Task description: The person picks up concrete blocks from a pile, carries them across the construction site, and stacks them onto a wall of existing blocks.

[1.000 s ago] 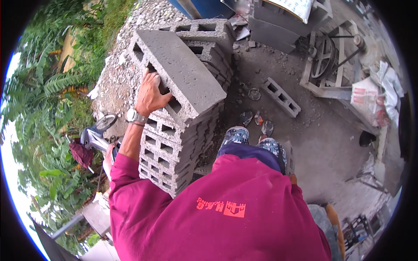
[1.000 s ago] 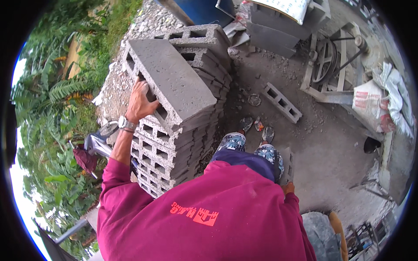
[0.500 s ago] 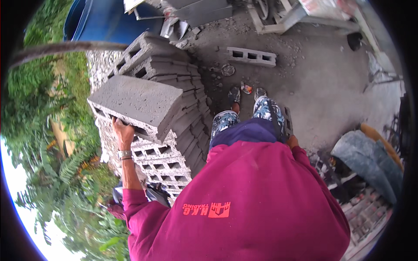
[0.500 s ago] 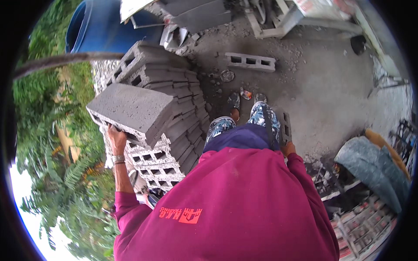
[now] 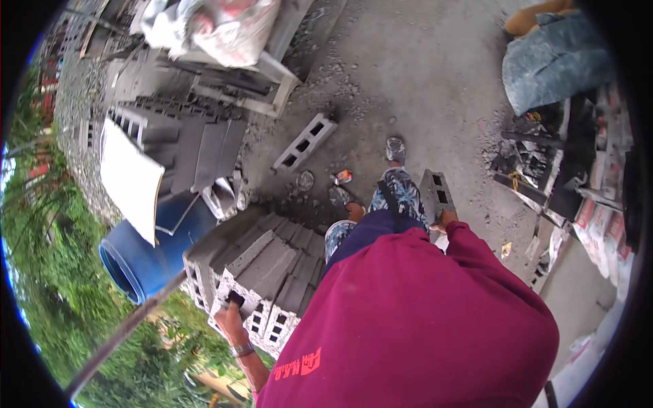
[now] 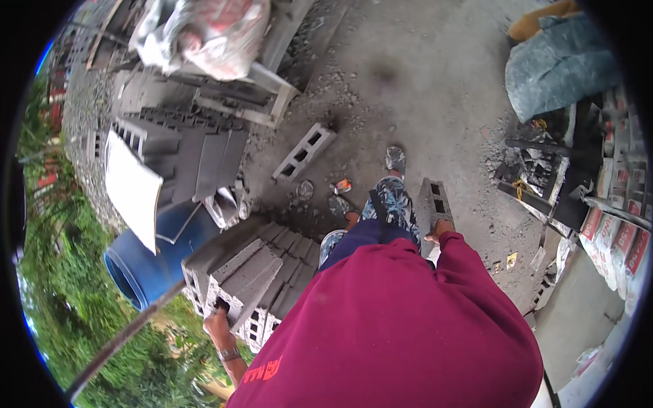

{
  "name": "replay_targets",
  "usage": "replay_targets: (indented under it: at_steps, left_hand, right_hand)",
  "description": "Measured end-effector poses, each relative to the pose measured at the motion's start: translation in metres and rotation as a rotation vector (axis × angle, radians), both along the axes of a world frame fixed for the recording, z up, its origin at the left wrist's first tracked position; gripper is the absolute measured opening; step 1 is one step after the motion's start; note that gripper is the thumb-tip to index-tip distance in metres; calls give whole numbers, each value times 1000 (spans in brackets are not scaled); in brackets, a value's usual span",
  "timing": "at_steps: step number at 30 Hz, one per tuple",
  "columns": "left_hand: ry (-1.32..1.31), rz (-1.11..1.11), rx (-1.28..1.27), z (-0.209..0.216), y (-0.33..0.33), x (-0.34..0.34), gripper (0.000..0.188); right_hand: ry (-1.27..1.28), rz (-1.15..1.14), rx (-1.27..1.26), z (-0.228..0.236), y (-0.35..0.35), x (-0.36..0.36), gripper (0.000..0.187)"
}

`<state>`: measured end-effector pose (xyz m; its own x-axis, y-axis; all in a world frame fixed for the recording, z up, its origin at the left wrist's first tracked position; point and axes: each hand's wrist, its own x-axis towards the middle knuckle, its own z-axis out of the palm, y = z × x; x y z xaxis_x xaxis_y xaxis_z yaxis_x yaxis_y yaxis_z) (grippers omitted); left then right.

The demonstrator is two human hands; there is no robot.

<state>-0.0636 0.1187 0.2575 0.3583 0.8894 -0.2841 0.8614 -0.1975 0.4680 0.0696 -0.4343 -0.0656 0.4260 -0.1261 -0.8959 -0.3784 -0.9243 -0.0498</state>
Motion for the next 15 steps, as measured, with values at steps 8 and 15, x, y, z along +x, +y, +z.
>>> replay_targets:
  at_steps: [8,15]
  left_hand:
    - [-221,36,-405,-63,-106,155,18]
    - [-239,-10,-620,-210,-229,372,16]
  right_hand:
    - [-70,-242,43,-23,-100,31,54]
    - [-181,-357,-30,-16,-153,105,59]
